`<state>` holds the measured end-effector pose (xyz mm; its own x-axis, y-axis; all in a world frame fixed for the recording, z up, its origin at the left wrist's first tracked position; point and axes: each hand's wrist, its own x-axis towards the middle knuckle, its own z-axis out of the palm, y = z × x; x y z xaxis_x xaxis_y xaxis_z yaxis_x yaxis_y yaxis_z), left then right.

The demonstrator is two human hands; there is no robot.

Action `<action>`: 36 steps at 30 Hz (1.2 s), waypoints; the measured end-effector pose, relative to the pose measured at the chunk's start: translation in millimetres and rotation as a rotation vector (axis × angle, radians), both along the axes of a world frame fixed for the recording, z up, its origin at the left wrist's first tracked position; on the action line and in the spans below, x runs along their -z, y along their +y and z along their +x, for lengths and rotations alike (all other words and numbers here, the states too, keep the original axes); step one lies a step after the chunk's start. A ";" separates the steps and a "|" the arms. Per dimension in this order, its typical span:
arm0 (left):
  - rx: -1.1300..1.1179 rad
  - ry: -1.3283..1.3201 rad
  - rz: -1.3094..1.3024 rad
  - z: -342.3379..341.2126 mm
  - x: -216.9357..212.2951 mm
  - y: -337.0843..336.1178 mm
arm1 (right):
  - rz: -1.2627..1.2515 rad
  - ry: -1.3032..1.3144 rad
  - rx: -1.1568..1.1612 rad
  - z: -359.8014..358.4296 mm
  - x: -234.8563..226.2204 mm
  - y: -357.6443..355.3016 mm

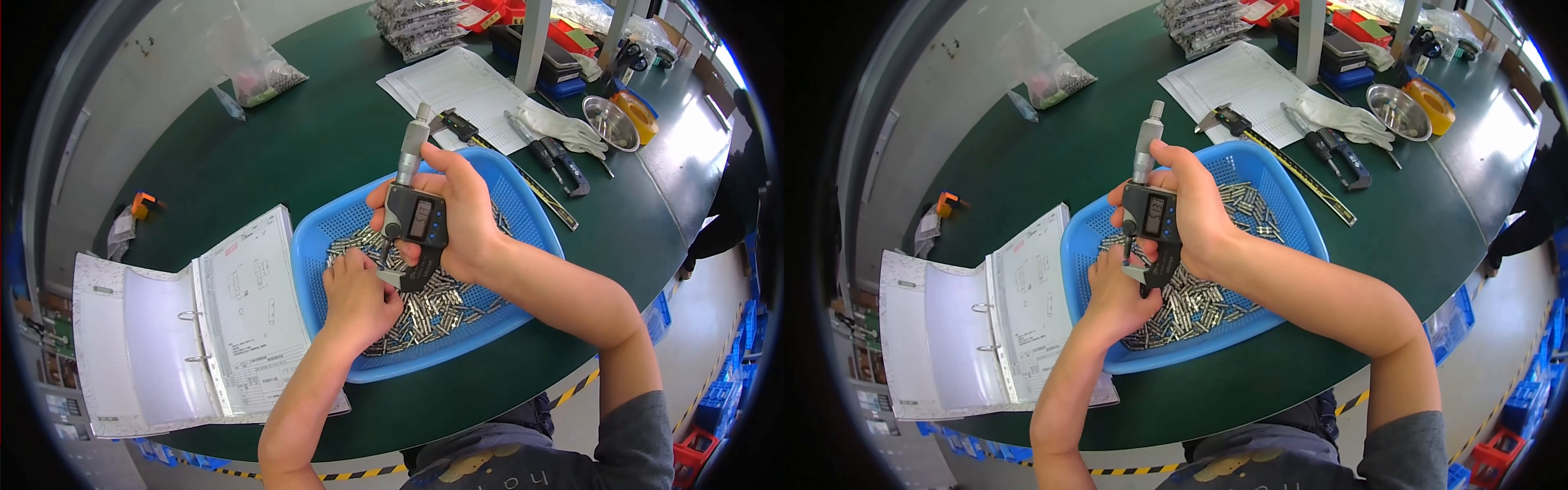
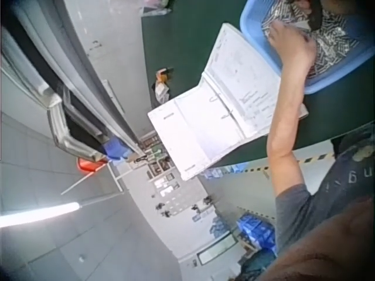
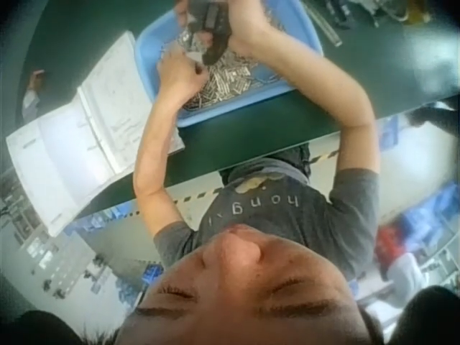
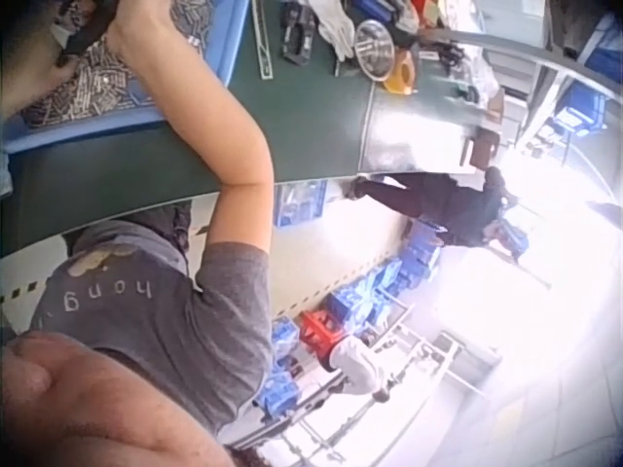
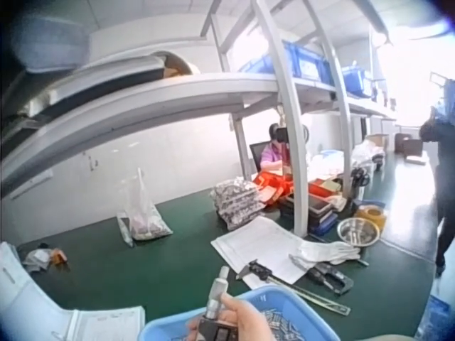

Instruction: Performing quality control by measuring the dimensions of small metal parts using a digital micrometer and reference drawings in a binder.

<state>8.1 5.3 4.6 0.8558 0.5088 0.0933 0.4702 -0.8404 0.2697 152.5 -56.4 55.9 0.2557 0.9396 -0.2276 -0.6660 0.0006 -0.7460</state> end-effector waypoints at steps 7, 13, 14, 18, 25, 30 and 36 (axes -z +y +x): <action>-0.181 -0.205 -0.631 -6.3 -10.9 5.0 | -0.067 0.013 -0.020 1.8 -3.3 -3.5; -0.134 -0.686 -0.901 -13.9 -10.6 2.4 | -0.100 0.023 -0.068 2.7 -2.0 -3.8; -0.088 -0.740 -0.958 -14.5 -13.5 2.6 | -0.113 0.023 -0.073 3.0 -2.6 -3.6; 0.069 -0.820 -1.018 -14.7 -15.2 4.6 | -0.112 0.041 -0.085 3.9 -2.8 -2.5; 0.082 -0.738 -1.014 -16.0 -16.2 4.5 | -0.105 0.045 -0.084 2.4 -1.8 -1.1; 0.078 -0.726 -1.025 -15.7 -15.9 3.1 | -0.099 0.011 -0.099 1.7 -0.2 -0.8; 0.053 -0.721 -1.057 -16.2 -16.6 2.0 | -0.036 -0.006 -0.113 1.3 0.7 -0.8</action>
<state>-8.1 7.3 21.2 0.8024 0.5855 0.1152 -0.0877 -0.0753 0.9933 153.9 -57.3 55.2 0.1503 0.9537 -0.2605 -0.6559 -0.1010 -0.7480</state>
